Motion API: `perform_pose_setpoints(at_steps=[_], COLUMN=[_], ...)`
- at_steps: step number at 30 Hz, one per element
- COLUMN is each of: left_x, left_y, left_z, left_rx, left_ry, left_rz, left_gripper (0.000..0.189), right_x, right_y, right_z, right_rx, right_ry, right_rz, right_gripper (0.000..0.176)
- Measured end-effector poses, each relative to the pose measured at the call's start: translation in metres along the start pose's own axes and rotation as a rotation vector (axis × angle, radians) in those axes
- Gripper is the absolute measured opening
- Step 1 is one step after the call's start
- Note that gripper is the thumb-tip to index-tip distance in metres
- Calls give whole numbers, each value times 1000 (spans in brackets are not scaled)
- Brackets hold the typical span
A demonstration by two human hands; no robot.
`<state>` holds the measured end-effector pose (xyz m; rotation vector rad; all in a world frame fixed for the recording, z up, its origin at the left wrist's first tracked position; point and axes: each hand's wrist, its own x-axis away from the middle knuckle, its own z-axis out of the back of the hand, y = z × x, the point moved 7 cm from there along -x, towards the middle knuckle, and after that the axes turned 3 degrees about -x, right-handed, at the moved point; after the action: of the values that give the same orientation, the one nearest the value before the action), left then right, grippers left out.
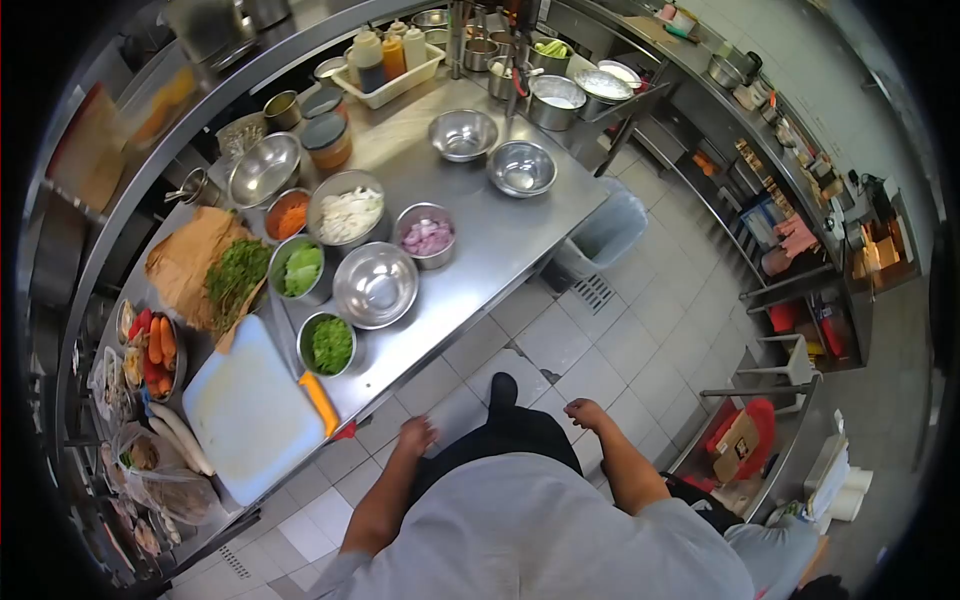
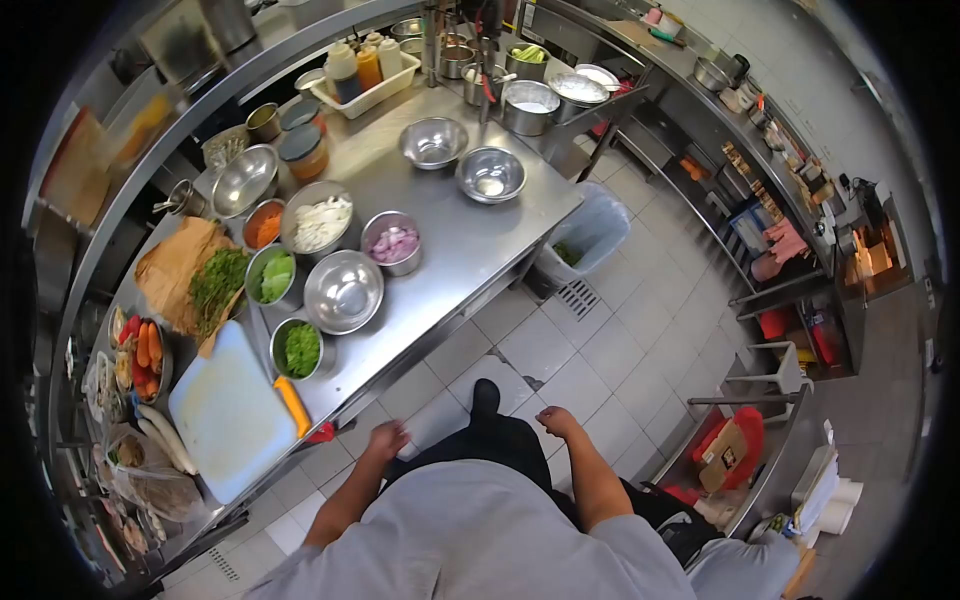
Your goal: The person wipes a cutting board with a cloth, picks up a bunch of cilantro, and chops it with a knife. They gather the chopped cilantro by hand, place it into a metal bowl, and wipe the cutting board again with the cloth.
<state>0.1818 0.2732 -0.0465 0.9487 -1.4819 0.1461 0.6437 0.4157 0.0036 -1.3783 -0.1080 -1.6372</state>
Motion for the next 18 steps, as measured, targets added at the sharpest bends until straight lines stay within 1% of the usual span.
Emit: perform_pose_setpoints(at_steps=[1,2,3,4,5,6,7,8,9,11,12,13,14,15,17,18], left_x=[0,2,7,27,21,81,36,-9,-3,50,81,121,133,143,171,153], left_y=[13,25,48,80,97,146,155,163,173,190,199,195,181,175,160,153], left_z=[-72,-150,-234,-313,-377,-426,-461,-494,-508,-517,-522,-503,-488,-478,-437,-421], left_rx=[37,150,226,134,38,-172,-517,-862,-1079,-999,-955,-567,-334,-99,96,215], left_ry=[-125,-318,-536,-652,-685,-645,-597,-483,-311,-473,-557,-739,-792,-857,-933,-1007], left_rz=[10,47,7,-6,-52,-76,-311,-534,-639,-715,-745,-546,-484,-434,-184,-183], left_gripper=[6,5,8,20,50,80,89,98,94,94,95,96,96,97,93,91], right_x=[2,9,15,15,12,12,7,19,39,82,115,149,168,163,157,149], right_y=[5,11,12,10,10,15,1,-36,-70,-156,-209,-264,-302,-320,-344,-348], right_z=[10,20,34,45,63,72,81,89,96,110,109,104,95,81,63,55], right_rx=[-88,-115,-134,-146,-102,-55,-7,-119,-233,-301,-202,-124,-57,14,158,251], right_ry=[28,17,10,-1,161,307,443,466,476,567,579,589,606,516,376,333], right_rz=[-1,-45,-82,-110,-56,10,94,185,274,576,752,934,1120,1181,1288,1320], right_gripper=[44,47,50,54,59,65,71,74,78,68,66,65,63,63,64,62])
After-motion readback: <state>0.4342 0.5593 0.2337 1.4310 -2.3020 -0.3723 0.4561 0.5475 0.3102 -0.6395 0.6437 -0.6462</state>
